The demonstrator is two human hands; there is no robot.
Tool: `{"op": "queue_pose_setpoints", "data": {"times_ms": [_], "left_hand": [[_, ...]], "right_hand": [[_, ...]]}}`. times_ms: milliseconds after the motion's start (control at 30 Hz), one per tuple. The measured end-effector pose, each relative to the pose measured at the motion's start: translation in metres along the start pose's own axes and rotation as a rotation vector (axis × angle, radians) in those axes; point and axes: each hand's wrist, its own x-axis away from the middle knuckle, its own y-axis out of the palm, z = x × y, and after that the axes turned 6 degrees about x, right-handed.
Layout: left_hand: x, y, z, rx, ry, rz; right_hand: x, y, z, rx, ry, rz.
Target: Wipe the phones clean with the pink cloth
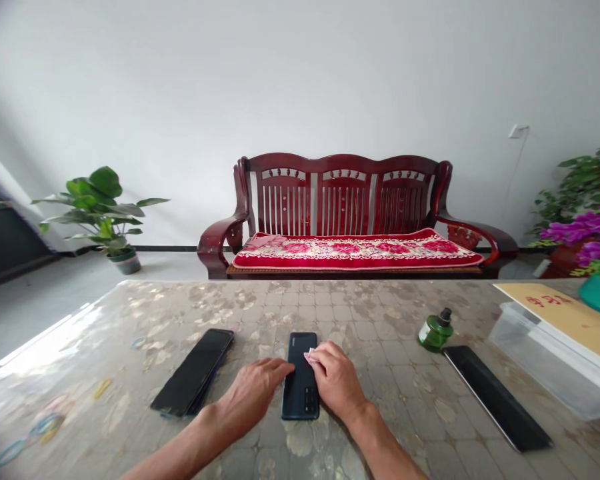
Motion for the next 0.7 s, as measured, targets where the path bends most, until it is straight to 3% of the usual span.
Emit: {"op": "queue_pose_setpoints", "data": {"times_ms": [167,333,500,700], "left_hand": [[-0.033,-0.015,-0.002,-0.146,0.172,-0.016],[-0.064,-0.017,-0.011,-0.239,0.338,-0.015],[-0.076,-0.021,-0.015,-0.214,0.322,-0.058],[-0.073,-0.025,-0.024,-0.195,0.261,-0.128]], "right_hand": [[-0.001,-0.003,-0.001,0.007,0.012,-0.041],[-0.001,-0.008,-0.003,-0.029,-0.011,-0.055],[0.0,-0.009,-0.002,-0.052,-0.025,-0.06],[0.0,-0.007,0.003,-0.055,-0.015,-0.047]]}}
